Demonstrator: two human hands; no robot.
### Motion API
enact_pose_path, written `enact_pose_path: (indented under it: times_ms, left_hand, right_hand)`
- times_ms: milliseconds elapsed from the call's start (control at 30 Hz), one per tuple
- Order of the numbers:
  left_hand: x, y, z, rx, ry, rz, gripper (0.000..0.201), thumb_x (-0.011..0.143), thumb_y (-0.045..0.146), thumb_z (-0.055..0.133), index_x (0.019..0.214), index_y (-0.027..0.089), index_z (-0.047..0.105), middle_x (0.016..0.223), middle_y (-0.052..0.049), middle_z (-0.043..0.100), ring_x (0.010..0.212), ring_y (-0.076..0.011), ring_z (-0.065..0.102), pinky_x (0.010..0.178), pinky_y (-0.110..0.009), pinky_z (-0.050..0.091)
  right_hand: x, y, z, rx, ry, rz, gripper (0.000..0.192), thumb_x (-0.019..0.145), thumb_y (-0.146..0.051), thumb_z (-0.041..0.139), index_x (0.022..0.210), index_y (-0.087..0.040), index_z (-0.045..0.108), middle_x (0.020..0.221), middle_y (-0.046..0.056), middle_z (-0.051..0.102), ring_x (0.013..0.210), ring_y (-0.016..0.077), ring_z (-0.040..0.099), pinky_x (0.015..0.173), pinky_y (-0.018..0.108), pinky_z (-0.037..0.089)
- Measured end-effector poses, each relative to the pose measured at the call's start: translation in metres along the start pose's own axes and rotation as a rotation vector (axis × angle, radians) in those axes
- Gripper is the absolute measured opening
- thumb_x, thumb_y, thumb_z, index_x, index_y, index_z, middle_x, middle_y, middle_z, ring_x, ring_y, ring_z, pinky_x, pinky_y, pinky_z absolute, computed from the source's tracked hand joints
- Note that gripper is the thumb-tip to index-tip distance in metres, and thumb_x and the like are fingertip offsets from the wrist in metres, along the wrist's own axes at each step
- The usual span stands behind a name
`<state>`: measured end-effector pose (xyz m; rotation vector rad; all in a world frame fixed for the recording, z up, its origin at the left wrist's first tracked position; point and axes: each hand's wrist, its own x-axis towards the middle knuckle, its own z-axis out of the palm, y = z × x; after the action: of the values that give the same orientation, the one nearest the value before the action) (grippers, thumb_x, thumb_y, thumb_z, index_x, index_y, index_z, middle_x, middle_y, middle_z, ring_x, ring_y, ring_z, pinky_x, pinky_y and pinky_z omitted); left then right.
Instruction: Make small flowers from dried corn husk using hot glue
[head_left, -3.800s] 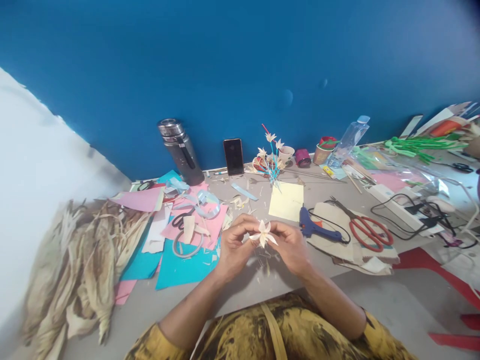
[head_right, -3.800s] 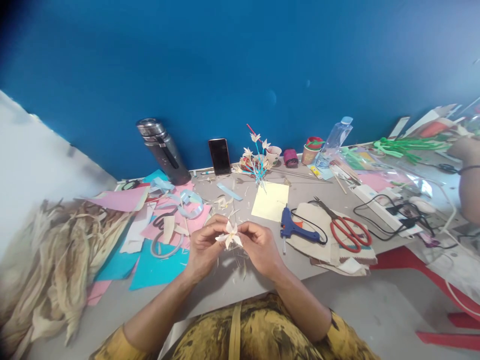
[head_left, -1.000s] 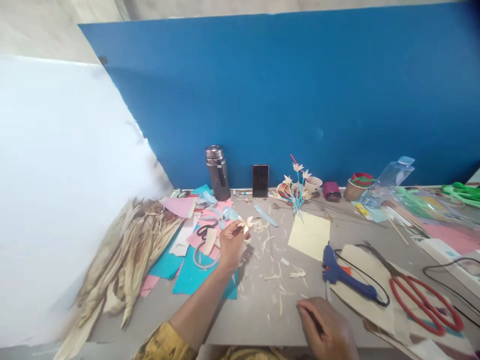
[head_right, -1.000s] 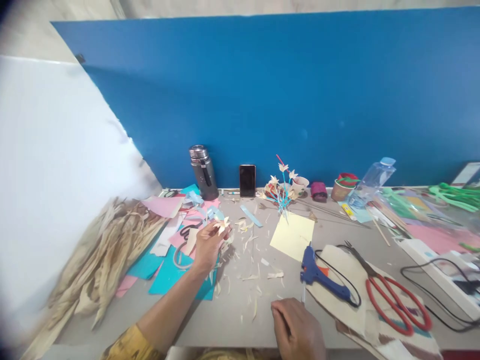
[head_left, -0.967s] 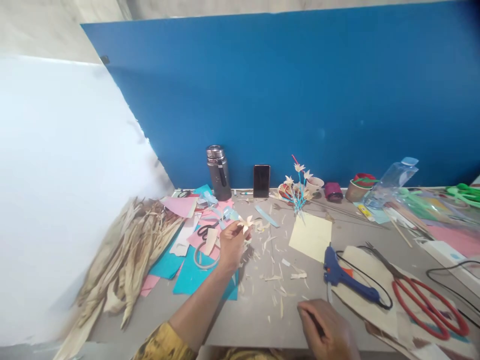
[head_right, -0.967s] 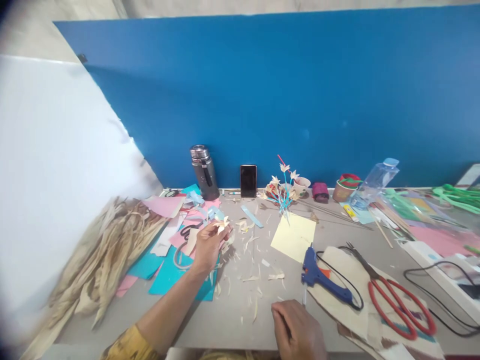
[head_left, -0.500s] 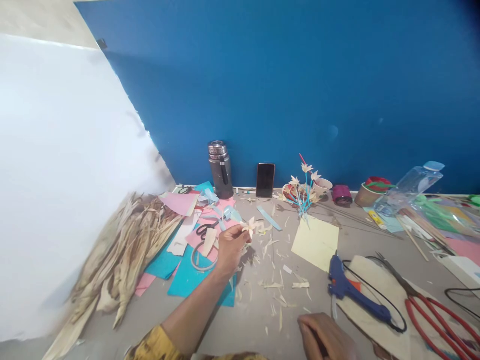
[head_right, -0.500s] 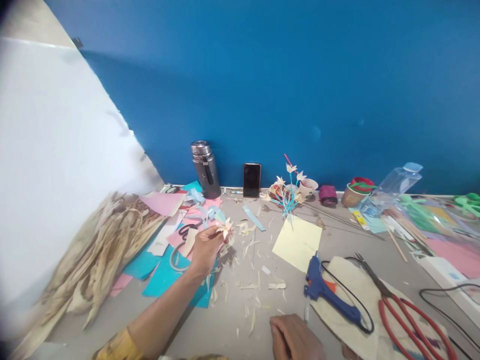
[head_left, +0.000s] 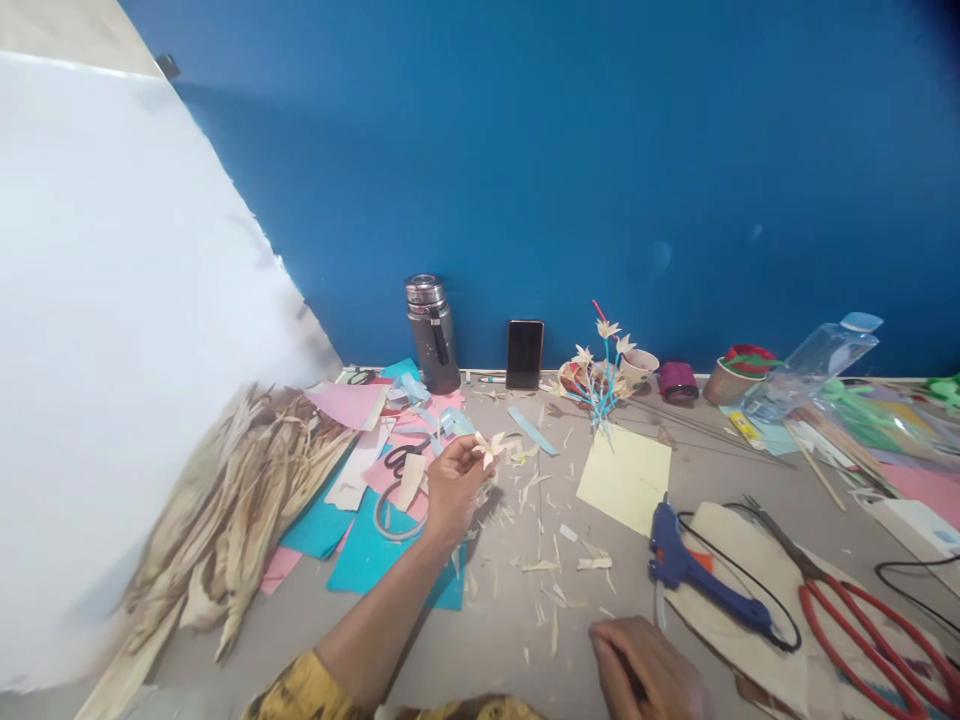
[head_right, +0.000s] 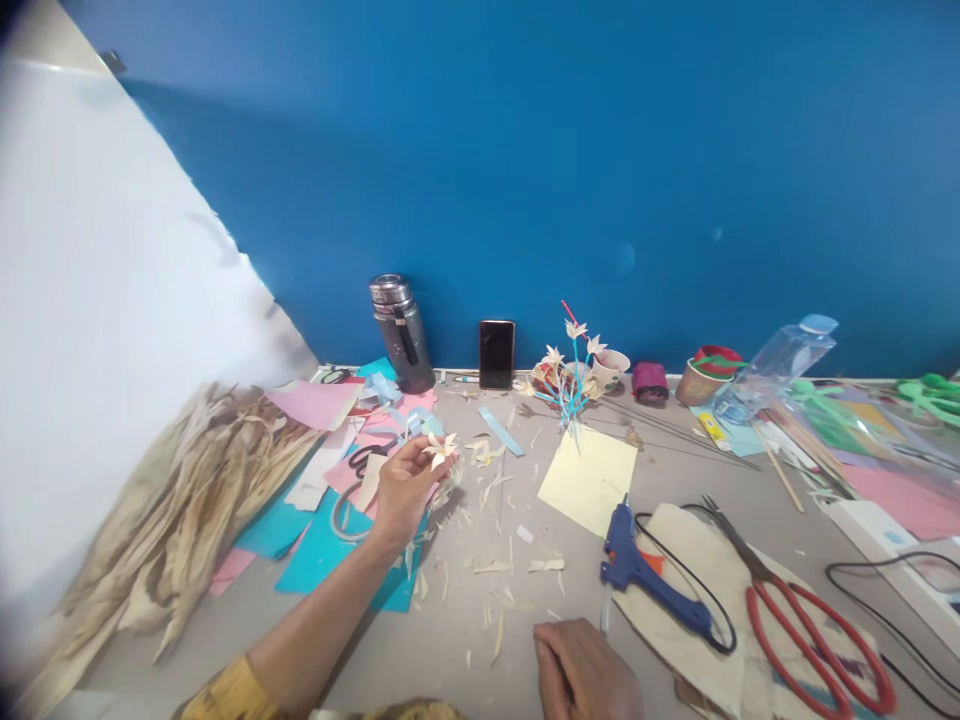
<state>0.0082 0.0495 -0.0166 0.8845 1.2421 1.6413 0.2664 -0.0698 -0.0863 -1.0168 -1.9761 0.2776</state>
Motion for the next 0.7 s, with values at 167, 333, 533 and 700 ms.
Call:
enact_pose_path:
  times_ms: [167,333,533,700]
  left_hand:
    - [0.002,0.002,0.001,0.01,-0.001,-0.025,0.036,0.063,0.034,0.087,0.09,0.018,0.07,0.066,0.002,0.065,0.056,-0.0096,0.056,0.056,-0.022,0.046]
    - [0.003,0.001,0.0,-0.038,-0.014,-0.06,0.032,0.061,0.03,0.087,0.08,0.017,0.066,0.063,0.003,0.063,0.053,-0.0086,0.055,0.052,-0.021,0.043]
    - [0.008,0.0,-0.005,-0.121,0.016,-0.072,0.032,0.059,0.029,0.088,0.076,0.015,0.065,0.069,-0.001,0.068,0.062,-0.0122,0.063,0.059,-0.023,0.048]
    - [0.022,0.009,-0.02,-0.194,0.128,0.036,0.036,0.061,0.031,0.087,0.078,0.018,0.06,0.071,0.002,0.066,0.066,-0.0118,0.066,0.069,-0.025,0.051]
  right_hand:
    - [0.0,0.002,0.001,-0.011,-0.002,-0.031,0.014,0.093,-0.012,0.055,0.098,-0.02,0.065,0.076,0.006,0.071,0.065,0.0185,0.069,0.06,0.026,0.055]
    - [0.003,0.0,0.0,-0.043,0.005,-0.067,0.016,0.092,-0.011,0.054,0.101,-0.021,0.064,0.077,0.006,0.071,0.065,0.018,0.07,0.062,0.026,0.056]
    - [0.002,-0.003,0.001,-0.058,0.024,-0.054,0.014,0.093,-0.012,0.055,0.099,-0.021,0.064,0.076,0.006,0.071,0.065,0.018,0.069,0.06,0.025,0.055]
    - [0.0,0.0,0.003,-0.038,0.042,-0.044,0.012,0.094,-0.017,0.056,0.098,-0.021,0.067,0.077,0.007,0.071,0.066,0.0195,0.07,0.06,0.026,0.056]
